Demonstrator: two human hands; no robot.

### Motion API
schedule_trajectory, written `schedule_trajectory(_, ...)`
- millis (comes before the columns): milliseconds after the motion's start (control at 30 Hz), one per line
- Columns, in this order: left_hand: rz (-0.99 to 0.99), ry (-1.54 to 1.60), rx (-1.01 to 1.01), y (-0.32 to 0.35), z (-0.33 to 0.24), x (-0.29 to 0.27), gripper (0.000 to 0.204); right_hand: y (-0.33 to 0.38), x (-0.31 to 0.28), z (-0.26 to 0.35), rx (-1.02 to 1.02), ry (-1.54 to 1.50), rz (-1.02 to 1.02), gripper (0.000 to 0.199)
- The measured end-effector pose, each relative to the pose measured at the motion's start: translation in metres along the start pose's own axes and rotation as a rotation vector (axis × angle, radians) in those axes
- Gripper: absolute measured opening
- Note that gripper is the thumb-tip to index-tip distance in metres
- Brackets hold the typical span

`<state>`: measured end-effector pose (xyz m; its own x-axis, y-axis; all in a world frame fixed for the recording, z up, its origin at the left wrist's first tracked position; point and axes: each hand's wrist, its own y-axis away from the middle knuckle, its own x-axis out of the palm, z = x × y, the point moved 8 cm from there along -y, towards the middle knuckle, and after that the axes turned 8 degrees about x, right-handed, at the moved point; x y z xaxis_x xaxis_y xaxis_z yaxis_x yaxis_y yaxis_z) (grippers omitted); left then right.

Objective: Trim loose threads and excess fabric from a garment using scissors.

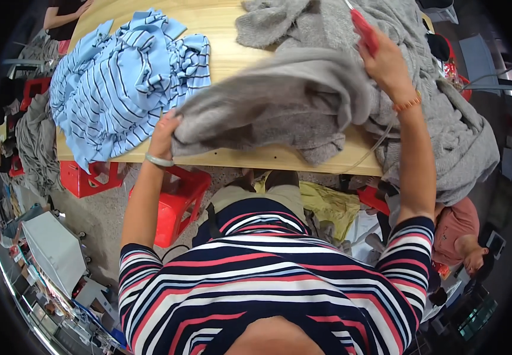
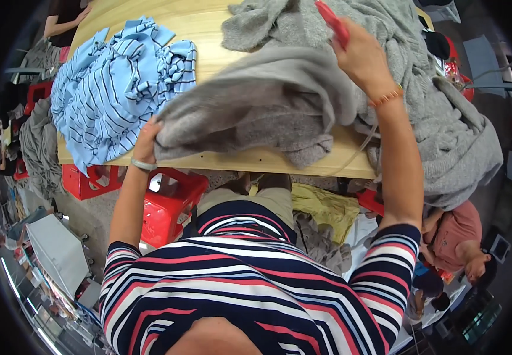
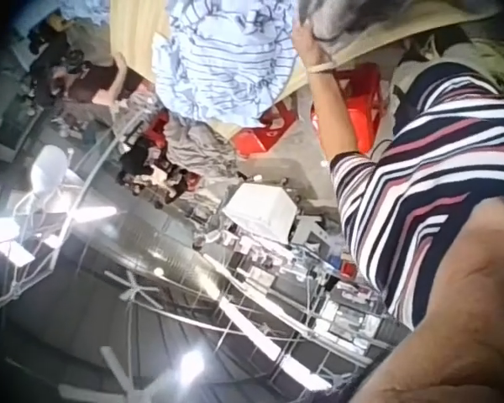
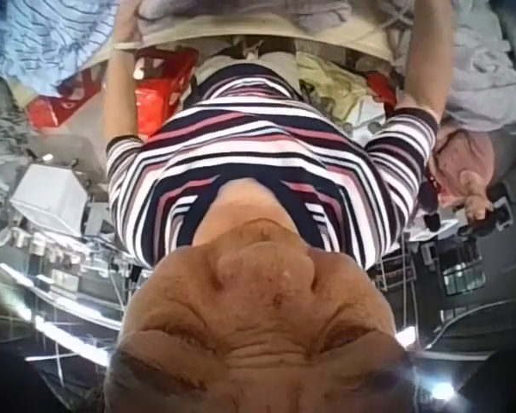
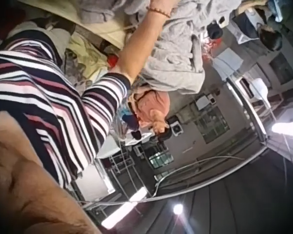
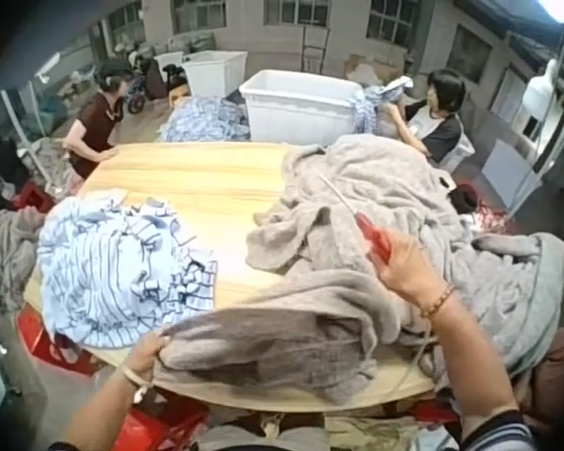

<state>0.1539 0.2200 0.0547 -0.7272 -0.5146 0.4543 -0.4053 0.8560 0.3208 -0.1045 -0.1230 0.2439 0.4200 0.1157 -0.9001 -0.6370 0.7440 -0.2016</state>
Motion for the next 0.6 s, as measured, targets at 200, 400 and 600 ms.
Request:
schedule_trajectory(200, -0.267, -0.241, -0.093, -0.005, 0.063, -0.09, 0.016, 0.047, 0.067, 0.009, -0.004, -0.035, 0.079, 0.041)
schedule_trajectory(400, -0.341, -0.132, -0.135, 0.017, 0.096, -0.105, 0.017, 0.118, 0.143, 0.036, 0.008, 0.088, 0.395, 0.054)
schedule_trajectory(600, -0.266, -0.087, -0.203, 0.017, 0.09, -0.104, 0.025, 0.099, 0.173, 0.01, 0.106, 0.24, 0.237, 0.041)
